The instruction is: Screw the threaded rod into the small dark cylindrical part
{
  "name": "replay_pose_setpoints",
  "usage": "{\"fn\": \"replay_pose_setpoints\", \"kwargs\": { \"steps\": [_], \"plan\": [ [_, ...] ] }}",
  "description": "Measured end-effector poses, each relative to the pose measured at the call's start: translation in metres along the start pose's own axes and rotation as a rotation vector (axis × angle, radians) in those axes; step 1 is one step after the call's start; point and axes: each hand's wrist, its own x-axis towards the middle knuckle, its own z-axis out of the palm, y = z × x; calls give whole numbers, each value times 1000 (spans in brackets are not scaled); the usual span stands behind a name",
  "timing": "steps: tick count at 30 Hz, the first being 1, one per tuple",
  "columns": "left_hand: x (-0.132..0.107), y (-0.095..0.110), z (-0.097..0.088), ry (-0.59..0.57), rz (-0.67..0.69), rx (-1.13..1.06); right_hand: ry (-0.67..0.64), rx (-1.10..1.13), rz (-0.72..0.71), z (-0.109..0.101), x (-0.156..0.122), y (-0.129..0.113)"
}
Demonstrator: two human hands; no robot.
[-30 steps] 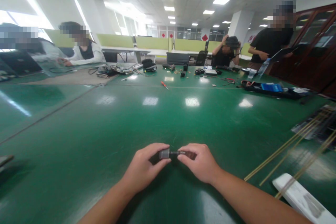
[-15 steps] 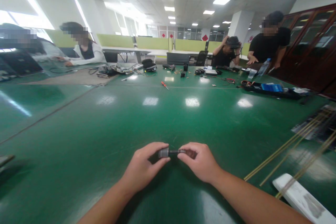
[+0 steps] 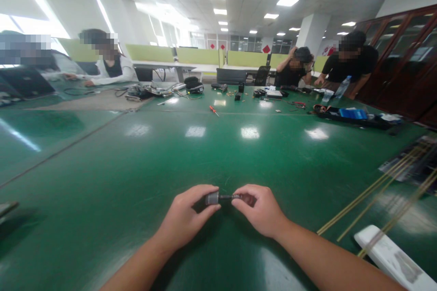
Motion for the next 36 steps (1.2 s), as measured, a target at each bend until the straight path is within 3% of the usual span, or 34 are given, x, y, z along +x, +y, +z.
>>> {"fn": "replay_pose_setpoints", "kwargs": {
  "steps": [36],
  "plan": [
    [3, 0, -3, -8, -4, 17, 17, 7, -9, -2, 0, -3]
  ]
}}
